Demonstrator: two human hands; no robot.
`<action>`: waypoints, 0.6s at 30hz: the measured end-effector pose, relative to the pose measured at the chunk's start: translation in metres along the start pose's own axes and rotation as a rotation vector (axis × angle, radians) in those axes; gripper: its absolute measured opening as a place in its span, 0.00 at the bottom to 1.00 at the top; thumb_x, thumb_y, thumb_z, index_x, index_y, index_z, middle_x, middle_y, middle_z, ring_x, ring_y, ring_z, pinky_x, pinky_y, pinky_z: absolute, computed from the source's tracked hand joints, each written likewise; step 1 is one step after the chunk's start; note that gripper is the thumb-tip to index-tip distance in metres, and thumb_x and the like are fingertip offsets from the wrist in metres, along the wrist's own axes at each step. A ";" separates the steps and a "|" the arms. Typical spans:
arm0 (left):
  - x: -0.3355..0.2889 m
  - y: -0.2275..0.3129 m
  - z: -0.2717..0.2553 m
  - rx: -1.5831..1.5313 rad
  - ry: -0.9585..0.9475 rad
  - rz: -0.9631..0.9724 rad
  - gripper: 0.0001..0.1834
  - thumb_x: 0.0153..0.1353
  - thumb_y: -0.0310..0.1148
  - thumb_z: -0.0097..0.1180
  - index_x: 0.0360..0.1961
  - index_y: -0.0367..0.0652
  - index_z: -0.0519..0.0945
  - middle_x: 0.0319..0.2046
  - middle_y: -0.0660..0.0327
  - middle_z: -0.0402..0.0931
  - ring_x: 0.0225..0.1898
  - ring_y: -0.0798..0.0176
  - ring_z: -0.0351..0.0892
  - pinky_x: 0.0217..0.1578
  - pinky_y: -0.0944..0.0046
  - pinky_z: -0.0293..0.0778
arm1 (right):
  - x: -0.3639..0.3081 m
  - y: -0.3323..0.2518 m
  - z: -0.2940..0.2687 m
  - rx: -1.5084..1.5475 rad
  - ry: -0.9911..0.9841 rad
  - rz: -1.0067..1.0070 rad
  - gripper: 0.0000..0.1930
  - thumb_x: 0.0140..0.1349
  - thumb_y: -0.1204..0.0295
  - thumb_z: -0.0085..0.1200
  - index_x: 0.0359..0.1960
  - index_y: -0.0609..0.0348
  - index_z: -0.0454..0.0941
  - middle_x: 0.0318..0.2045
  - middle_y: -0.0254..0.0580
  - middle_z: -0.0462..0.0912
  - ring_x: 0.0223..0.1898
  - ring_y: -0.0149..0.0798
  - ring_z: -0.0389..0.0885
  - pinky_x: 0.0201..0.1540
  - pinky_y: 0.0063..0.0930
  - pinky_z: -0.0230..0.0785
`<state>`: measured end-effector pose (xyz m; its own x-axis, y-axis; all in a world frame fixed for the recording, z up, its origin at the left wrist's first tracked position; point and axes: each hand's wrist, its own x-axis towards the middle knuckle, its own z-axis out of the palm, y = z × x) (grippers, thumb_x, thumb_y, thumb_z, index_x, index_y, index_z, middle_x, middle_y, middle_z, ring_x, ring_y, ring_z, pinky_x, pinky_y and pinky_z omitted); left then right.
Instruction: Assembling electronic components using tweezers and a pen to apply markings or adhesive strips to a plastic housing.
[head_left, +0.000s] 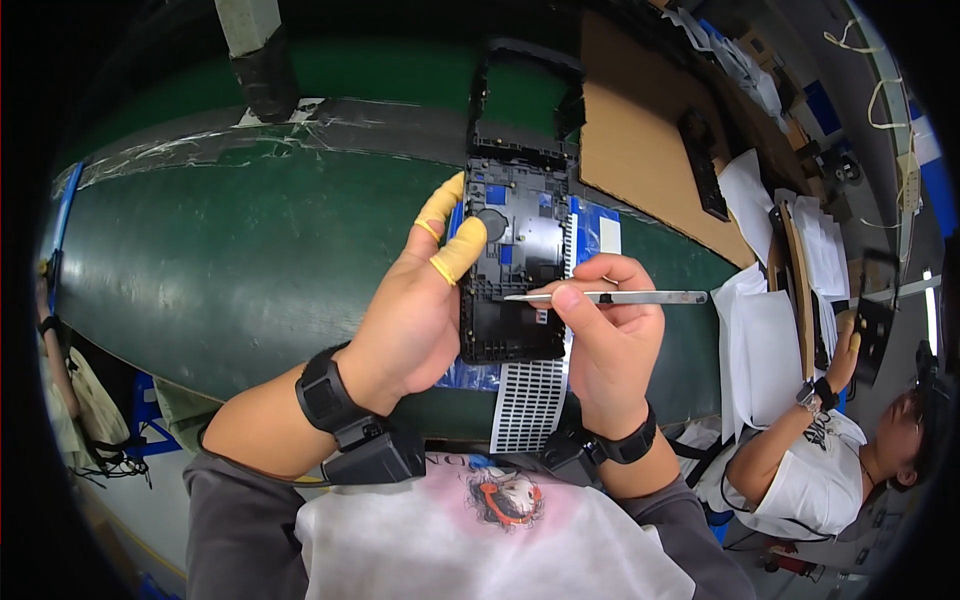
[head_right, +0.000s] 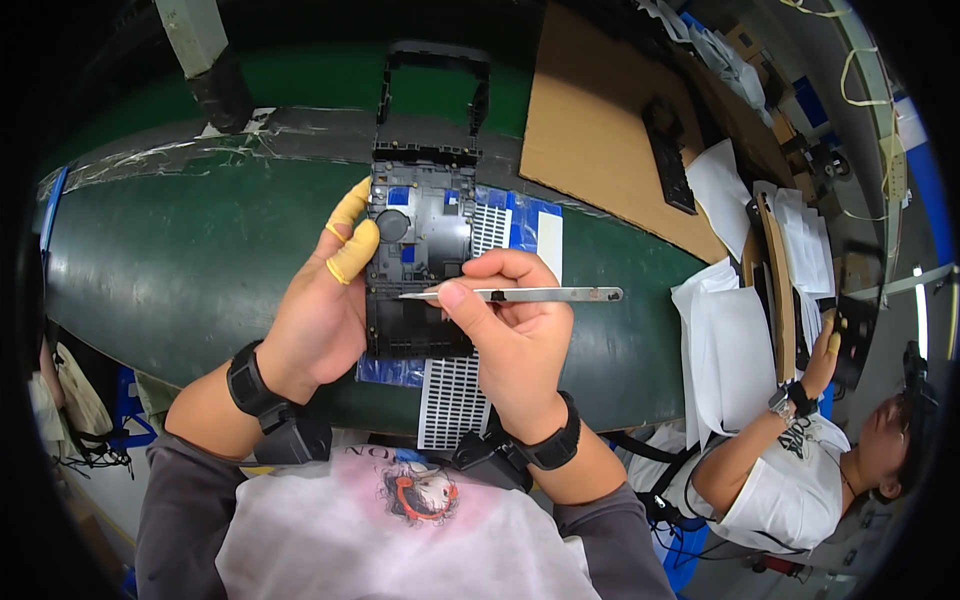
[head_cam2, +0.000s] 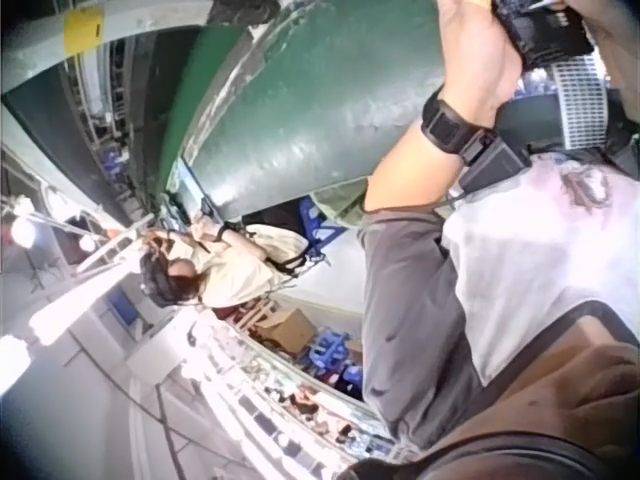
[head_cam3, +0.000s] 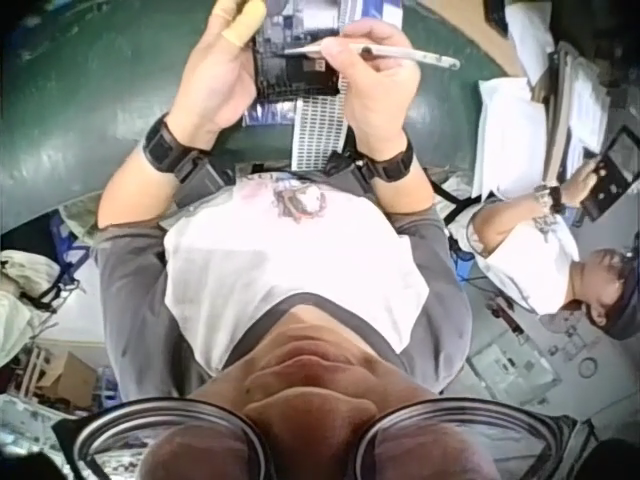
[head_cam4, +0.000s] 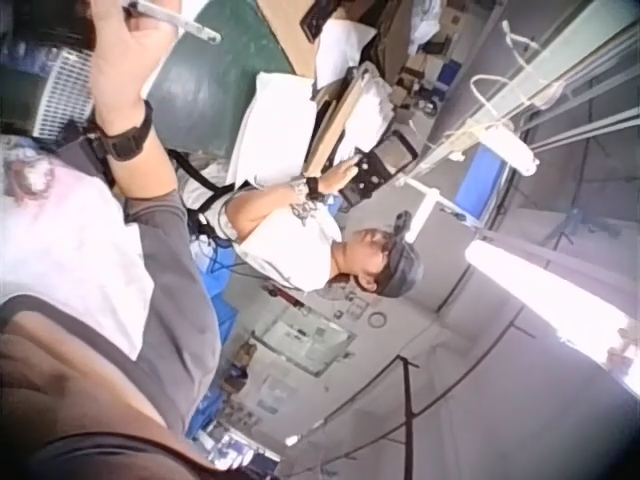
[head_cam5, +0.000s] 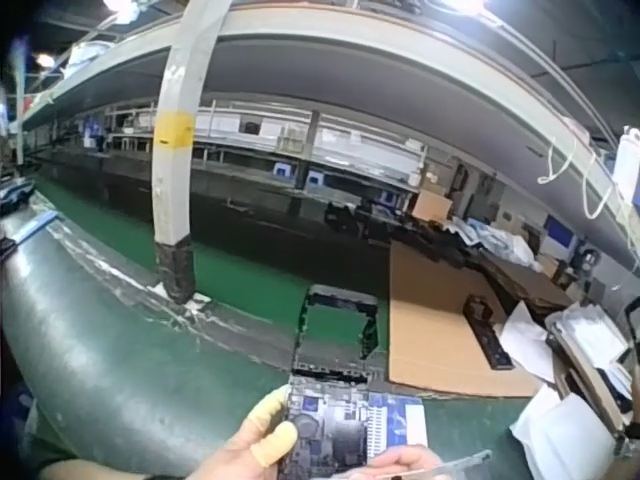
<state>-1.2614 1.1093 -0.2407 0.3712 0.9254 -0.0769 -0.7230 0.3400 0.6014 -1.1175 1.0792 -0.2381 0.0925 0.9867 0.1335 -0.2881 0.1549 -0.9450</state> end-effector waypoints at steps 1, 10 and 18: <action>0.001 0.001 -0.002 -0.004 0.004 0.005 0.24 0.61 0.34 0.38 0.57 0.48 0.49 0.48 0.61 0.62 0.48 0.67 0.65 0.45 0.64 0.68 | 0.002 0.000 0.001 -0.028 -0.011 -0.005 0.12 0.49 0.82 0.53 0.34 0.66 0.66 0.26 0.45 0.77 0.27 0.29 0.75 0.32 0.18 0.68; 0.002 0.000 0.000 -0.038 -0.009 0.005 0.23 0.61 0.34 0.38 0.57 0.48 0.50 0.49 0.59 0.62 0.47 0.66 0.66 0.45 0.64 0.69 | 0.004 0.002 0.002 -0.058 -0.002 -0.017 0.12 0.49 0.81 0.53 0.34 0.66 0.66 0.26 0.44 0.77 0.27 0.28 0.74 0.31 0.18 0.67; 0.004 -0.003 -0.003 0.030 -0.016 0.032 0.23 0.61 0.38 0.37 0.57 0.51 0.51 0.50 0.59 0.61 0.49 0.62 0.67 0.46 0.59 0.70 | 0.004 0.002 0.002 -0.054 -0.007 -0.012 0.12 0.49 0.81 0.53 0.35 0.66 0.66 0.26 0.44 0.77 0.27 0.28 0.74 0.32 0.18 0.67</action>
<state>-1.2597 1.1130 -0.2453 0.3578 0.9327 -0.0450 -0.7170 0.3053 0.6267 -1.1192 1.0839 -0.2390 0.0885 0.9852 0.1467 -0.2348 0.1638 -0.9582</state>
